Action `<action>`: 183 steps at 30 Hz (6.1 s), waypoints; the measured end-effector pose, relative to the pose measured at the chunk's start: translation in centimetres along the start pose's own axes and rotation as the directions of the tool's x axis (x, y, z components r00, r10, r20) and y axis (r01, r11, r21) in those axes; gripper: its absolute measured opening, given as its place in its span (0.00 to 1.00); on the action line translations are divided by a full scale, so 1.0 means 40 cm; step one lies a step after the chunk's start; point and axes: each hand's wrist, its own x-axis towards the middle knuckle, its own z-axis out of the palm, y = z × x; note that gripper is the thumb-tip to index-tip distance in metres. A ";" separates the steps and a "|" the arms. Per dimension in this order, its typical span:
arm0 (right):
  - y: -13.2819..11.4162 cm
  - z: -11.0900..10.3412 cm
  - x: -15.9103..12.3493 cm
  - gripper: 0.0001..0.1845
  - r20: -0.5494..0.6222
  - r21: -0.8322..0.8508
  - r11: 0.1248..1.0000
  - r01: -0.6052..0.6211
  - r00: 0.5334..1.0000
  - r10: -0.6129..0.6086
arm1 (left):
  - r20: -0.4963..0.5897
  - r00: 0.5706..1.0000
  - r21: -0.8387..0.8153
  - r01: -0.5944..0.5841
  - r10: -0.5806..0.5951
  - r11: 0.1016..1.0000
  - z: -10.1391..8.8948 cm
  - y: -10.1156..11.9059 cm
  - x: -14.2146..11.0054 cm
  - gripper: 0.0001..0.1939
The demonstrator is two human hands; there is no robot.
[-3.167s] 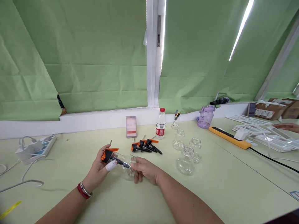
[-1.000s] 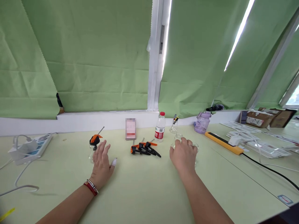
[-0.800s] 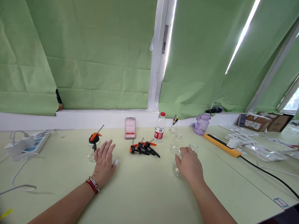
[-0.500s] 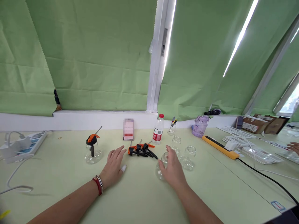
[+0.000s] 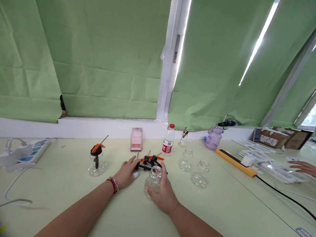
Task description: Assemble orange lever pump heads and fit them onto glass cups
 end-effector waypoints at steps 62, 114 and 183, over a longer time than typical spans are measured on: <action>-0.012 0.017 0.109 0.20 0.213 0.830 0.416 -0.372 0.900 0.380 | -0.160 0.873 -0.861 0.106 -0.462 0.498 -0.083 -0.053 -0.125 0.23; -0.020 0.030 0.105 0.25 0.368 0.645 0.671 -0.366 0.918 0.147 | 0.174 0.981 -0.898 0.195 -0.090 0.394 -0.085 0.023 -0.146 0.21; -0.020 0.029 0.094 0.23 0.317 0.516 0.837 -0.184 0.948 0.013 | 0.236 0.966 -0.798 0.255 -0.105 0.546 -0.081 0.009 -0.147 0.31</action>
